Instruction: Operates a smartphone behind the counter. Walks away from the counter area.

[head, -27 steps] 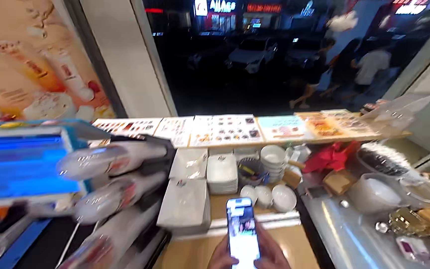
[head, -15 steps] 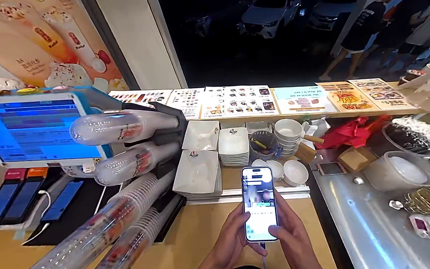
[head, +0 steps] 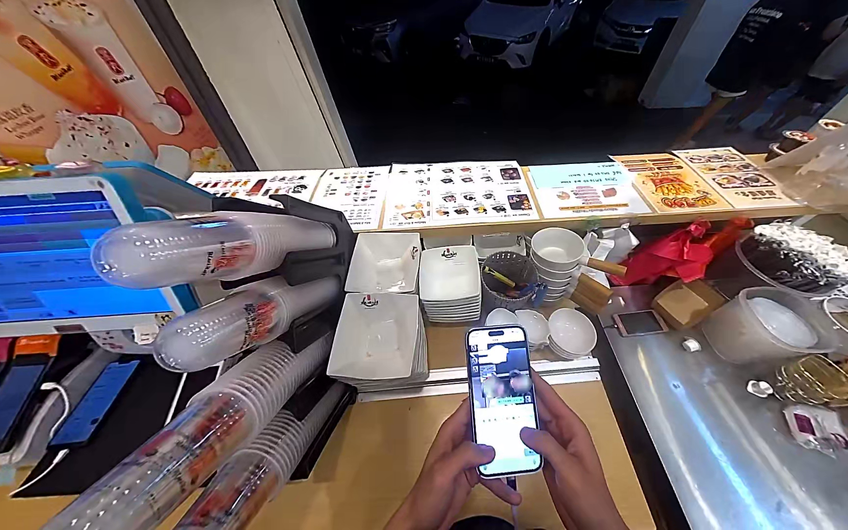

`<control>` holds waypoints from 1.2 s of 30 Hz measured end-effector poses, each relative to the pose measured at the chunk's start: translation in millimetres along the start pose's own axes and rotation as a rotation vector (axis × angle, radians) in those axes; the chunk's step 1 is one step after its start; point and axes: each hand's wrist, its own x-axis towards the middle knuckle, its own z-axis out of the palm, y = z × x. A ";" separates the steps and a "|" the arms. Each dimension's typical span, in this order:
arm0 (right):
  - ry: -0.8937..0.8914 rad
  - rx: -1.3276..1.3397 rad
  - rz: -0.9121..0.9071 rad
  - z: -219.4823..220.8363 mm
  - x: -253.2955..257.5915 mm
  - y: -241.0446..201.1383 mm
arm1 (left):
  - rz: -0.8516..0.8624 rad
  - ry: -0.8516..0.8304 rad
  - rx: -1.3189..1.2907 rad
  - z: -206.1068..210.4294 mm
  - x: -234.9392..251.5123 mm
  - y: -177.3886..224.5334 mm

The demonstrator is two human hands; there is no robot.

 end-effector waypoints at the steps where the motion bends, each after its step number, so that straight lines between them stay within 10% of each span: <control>1: -0.019 0.008 -0.005 -0.8 -0.2 -0.3 | 0.003 -0.003 -0.003 0.0 -0.1 -0.3; 36: 0.008 -0.048 -0.039 -0.4 -0.3 5.7 | -0.017 0.067 0.088 2.5 1.5 -0.8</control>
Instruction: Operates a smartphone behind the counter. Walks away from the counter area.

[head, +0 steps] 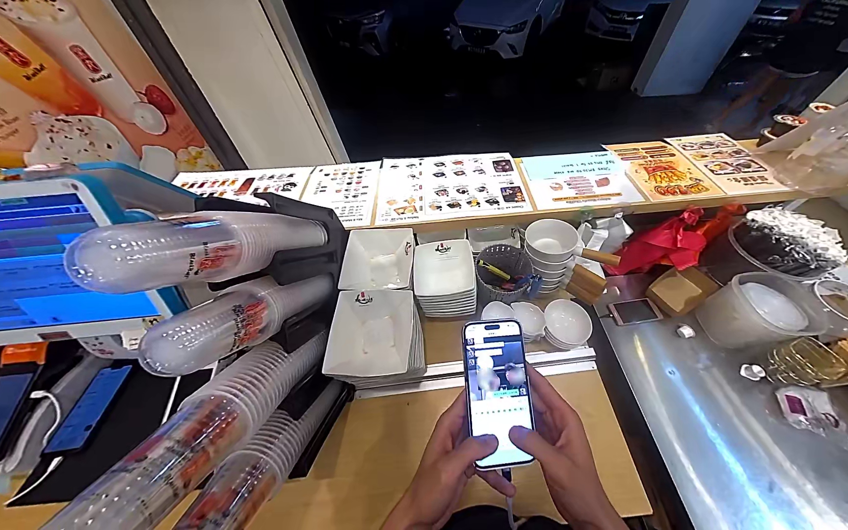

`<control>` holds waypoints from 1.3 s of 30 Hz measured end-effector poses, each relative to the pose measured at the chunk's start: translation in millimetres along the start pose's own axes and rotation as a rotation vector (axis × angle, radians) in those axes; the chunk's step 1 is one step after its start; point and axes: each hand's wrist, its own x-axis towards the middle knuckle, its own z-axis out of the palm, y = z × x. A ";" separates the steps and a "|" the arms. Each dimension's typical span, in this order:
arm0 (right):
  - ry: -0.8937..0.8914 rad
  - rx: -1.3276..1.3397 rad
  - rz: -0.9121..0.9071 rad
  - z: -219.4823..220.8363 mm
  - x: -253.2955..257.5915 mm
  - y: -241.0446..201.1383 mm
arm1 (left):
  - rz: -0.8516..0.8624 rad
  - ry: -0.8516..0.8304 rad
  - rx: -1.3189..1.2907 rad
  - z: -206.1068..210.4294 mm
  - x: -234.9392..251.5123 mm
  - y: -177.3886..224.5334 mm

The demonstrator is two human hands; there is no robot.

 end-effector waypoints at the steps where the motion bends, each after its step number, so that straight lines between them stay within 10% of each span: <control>1: 0.001 0.006 0.005 -0.8 -0.2 1.1 | 0.001 0.003 0.009 0.3 -0.3 -0.3; 39: 0.096 0.030 -0.078 0.6 -5.1 8.1 | 0.012 -0.009 0.041 5.6 2.7 -4.6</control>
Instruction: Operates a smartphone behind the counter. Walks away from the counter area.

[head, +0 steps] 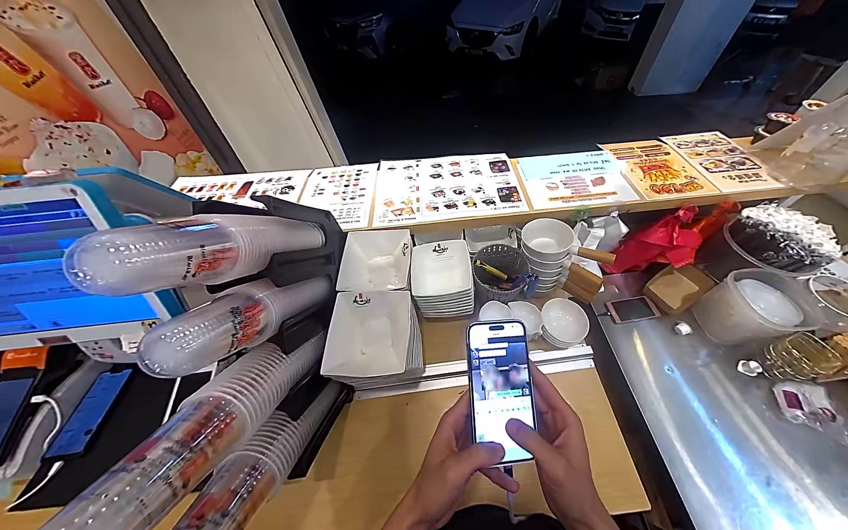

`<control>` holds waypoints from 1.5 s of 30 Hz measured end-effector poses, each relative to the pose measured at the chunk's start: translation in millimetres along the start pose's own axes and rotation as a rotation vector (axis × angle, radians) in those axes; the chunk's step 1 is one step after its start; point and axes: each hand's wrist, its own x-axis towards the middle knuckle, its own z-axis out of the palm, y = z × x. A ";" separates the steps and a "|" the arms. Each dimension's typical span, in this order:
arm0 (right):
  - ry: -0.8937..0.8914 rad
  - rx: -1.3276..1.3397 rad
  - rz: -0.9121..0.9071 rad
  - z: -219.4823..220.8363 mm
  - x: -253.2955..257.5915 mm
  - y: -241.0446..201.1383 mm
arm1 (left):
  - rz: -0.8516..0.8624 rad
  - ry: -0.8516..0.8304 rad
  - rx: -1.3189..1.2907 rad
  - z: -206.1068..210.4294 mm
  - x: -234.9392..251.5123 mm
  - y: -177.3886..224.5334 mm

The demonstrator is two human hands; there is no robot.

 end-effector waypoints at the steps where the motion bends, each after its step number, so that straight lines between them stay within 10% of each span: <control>1: 0.045 -0.033 -0.004 3.6 -0.3 -0.7 | 0.003 0.002 0.013 1.1 -0.1 -0.4; 26: -0.159 0.062 0.038 -12.8 -2.6 7.6 | -0.004 0.022 -0.066 -8.5 -5.4 -2.1; 45: 0.134 -0.117 0.128 6.6 -2.6 0.5 | -0.019 0.077 -0.042 -6.3 -10.0 -10.6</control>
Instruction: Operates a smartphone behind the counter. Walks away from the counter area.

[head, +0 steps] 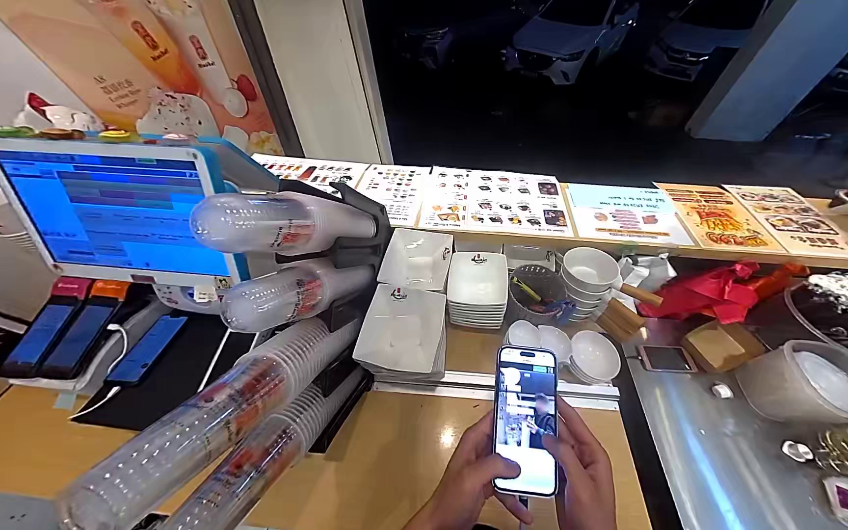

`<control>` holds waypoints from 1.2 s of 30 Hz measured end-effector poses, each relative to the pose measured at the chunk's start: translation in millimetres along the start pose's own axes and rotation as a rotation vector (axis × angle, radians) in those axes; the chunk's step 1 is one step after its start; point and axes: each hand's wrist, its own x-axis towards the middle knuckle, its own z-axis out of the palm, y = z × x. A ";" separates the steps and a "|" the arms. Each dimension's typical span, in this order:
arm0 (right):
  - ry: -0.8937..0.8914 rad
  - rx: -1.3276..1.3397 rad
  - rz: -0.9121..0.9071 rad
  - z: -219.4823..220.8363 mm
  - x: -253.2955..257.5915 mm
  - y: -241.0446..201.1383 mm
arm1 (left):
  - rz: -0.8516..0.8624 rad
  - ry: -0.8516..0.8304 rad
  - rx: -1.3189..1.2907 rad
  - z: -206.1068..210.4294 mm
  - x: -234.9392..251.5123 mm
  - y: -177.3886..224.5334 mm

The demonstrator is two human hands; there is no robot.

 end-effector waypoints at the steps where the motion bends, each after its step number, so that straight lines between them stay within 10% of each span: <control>1: 0.003 0.015 0.002 -0.2 0.2 0.7 | 0.000 -0.007 -0.008 -0.3 0.7 -0.4; 36: -0.144 0.124 -0.074 -11.9 0.0 -1.0 | 0.007 -0.032 -0.051 6.8 0.8 2.1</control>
